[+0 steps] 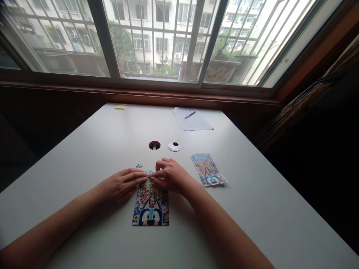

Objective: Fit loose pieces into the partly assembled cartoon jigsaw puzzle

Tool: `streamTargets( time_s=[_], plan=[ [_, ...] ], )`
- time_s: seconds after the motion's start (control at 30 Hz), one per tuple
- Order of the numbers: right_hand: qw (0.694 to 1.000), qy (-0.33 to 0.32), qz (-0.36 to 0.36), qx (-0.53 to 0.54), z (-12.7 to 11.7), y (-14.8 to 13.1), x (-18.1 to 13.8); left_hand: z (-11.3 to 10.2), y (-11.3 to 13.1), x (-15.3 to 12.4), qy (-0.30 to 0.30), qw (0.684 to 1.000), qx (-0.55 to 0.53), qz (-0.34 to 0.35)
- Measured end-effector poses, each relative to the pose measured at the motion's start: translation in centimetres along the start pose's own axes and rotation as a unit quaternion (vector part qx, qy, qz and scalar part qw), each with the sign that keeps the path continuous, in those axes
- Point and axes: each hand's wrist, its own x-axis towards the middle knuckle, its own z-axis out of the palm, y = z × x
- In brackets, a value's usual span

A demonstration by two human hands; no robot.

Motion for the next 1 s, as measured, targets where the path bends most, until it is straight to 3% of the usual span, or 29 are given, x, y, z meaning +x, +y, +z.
streamTargets(
  time_s=[0.17,0.5,0.73,1.0],
  plan=[
    [1.000,-0.008,0.011,0.008,-0.12,0.04,0.01,-0.02,0.00,0.01,-0.004,1.000,0.003,0.002],
    [0.999,0.041,0.002,0.031,0.25,0.82,-0.83,0.13,-0.15,-0.10,0.006,1.000,-0.019,0.005],
    [0.999,0.036,-0.005,0.019,0.50,0.78,-0.70,-0.07,-0.07,-0.10,-0.024,1.000,-0.004,-0.006],
    [0.998,0.058,-0.010,0.027,0.36,0.67,-0.71,-0.33,0.13,0.11,-0.005,1.000,-0.016,-0.005]
  ],
)
